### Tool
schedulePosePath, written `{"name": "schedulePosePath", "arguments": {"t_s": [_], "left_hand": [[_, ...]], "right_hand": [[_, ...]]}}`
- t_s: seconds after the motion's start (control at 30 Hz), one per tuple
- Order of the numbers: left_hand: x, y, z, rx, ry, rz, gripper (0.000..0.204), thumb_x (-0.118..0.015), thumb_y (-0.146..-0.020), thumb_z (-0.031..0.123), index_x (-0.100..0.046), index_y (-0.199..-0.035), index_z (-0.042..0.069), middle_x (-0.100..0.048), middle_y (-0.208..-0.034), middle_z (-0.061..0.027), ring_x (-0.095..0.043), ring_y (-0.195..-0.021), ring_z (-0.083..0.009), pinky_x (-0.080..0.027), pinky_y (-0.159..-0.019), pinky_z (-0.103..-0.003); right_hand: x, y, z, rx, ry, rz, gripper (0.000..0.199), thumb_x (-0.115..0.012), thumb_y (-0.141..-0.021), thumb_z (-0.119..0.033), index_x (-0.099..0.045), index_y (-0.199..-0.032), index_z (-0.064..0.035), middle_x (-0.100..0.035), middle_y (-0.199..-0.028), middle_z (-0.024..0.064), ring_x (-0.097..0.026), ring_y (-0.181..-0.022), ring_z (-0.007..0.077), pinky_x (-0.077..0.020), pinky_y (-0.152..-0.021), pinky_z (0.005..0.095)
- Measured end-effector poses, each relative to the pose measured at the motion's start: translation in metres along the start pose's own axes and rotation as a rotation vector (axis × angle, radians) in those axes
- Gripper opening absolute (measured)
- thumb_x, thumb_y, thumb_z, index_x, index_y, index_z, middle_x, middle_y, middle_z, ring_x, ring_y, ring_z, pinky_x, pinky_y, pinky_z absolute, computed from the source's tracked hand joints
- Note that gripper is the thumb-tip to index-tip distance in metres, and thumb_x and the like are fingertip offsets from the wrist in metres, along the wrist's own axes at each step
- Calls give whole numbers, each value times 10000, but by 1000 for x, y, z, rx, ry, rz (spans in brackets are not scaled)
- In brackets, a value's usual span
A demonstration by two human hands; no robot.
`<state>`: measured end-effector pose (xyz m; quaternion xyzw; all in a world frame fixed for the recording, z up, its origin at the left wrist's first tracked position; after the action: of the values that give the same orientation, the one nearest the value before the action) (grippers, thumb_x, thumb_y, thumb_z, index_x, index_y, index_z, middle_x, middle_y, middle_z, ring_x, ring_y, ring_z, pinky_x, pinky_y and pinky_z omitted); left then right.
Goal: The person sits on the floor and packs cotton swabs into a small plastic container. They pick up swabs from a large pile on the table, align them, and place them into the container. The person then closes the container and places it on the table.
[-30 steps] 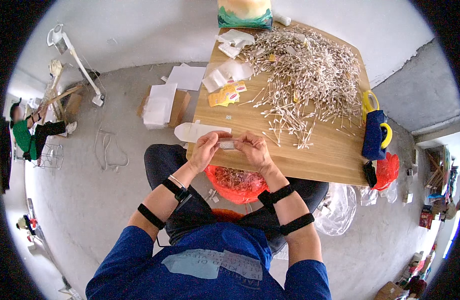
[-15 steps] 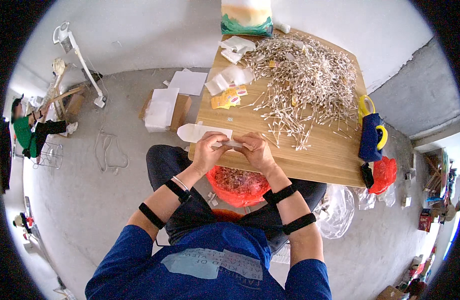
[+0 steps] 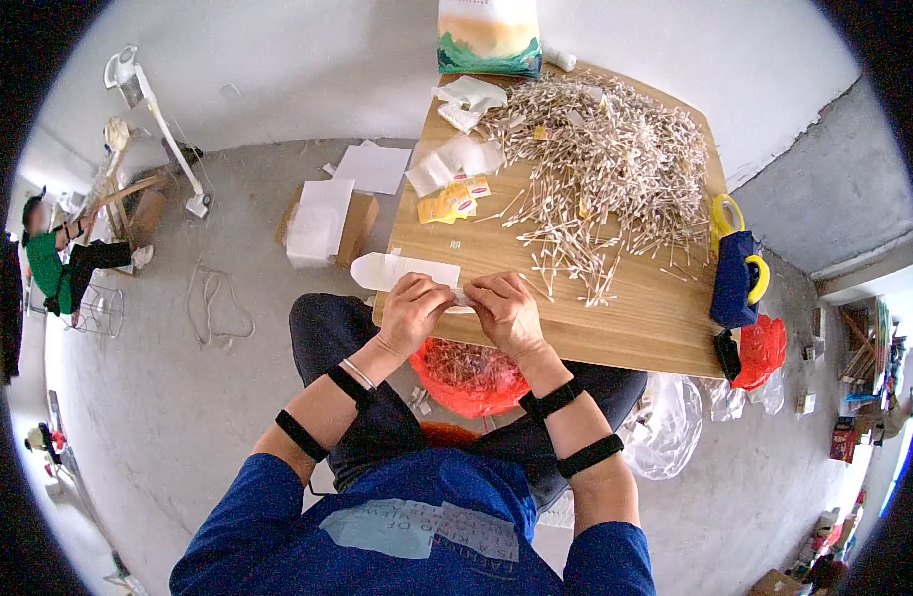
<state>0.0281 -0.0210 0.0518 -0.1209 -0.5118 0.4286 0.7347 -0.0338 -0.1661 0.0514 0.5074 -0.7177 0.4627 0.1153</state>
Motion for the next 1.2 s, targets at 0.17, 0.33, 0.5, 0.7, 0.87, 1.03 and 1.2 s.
{"name": "schedulePosePath", "arguments": {"t_s": [0.17,0.33,0.5,0.7,0.87,1.03,1.2], "left_hand": [[1,0,3,4,-27,0,238,-755,-671,31,-671,-890,71,-664,-937,-8,-602,-890,-251,-499,-814,-377],[2,0,-4,161,63,-7,277,-767,-672,26,-685,-934,63,-680,-963,-37,-612,-927,-270,-501,-823,-379],[-3,1,-15,223,158,-35,279,-793,-655,39,-688,-911,71,-696,-910,-50,-627,-902,-262,-513,-801,-364],[-6,4,-19,217,168,-3,257,-797,-651,32,-679,-876,74,-702,-885,-46,-644,-856,-248,-527,-757,-353],[-4,5,-9,38,-2,33,269,-775,-635,35,-686,-883,87,-690,-912,-10,-626,-884,-211,-513,-787,-334],[4,1,5,-134,-217,-18,239,-711,-679,101,-703,-918,101,-654,-997,38,-581,-943,-165,-481,-831,-322],[6,-1,4,-158,-244,-25,227,-656,-719,154,-707,-937,118,-641,-990,55,-563,-902,-152,-469,-817,-320]], "right_hand": [[0,4,-1,3,9,-9,272,-738,-689,-6,-705,-946,-90,-680,-967,50,-617,-887,272,-528,-778,368],[0,3,-4,-29,-30,-16,287,-730,-690,7,-692,-960,-86,-670,-930,51,-606,-880,282,-525,-774,377],[0,-4,-6,-53,-47,-7,304,-738,-698,-4,-699,-985,-94,-656,-905,46,-592,-861,280,-514,-765,377],[-5,1,3,-23,-63,-18,318,-742,-690,-8,-705,-992,-101,-654,-930,40,-589,-859,271,-515,-758,364],[-3,1,-6,68,86,-18,317,-714,-667,-8,-707,-967,-107,-652,-943,19,-598,-877,243,-519,-759,370],[-2,2,-11,212,284,0,328,-683,-661,-55,-700,-984,-108,-641,-966,5,-599,-902,217,-517,-773,379],[-6,3,-7,208,276,-24,375,-674,-652,-80,-694,-1026,-110,-627,-998,9,-594,-915,215,-506,-784,372]]}}
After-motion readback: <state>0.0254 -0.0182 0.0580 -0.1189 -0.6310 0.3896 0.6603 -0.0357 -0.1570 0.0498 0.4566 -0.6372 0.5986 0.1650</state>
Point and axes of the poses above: each hand's wrist, its own y-axis away from the middle knuckle, its own x-axis out of the back of the hand, z = x × y, the point moved 6 cm from there along -y, towards the middle knuckle
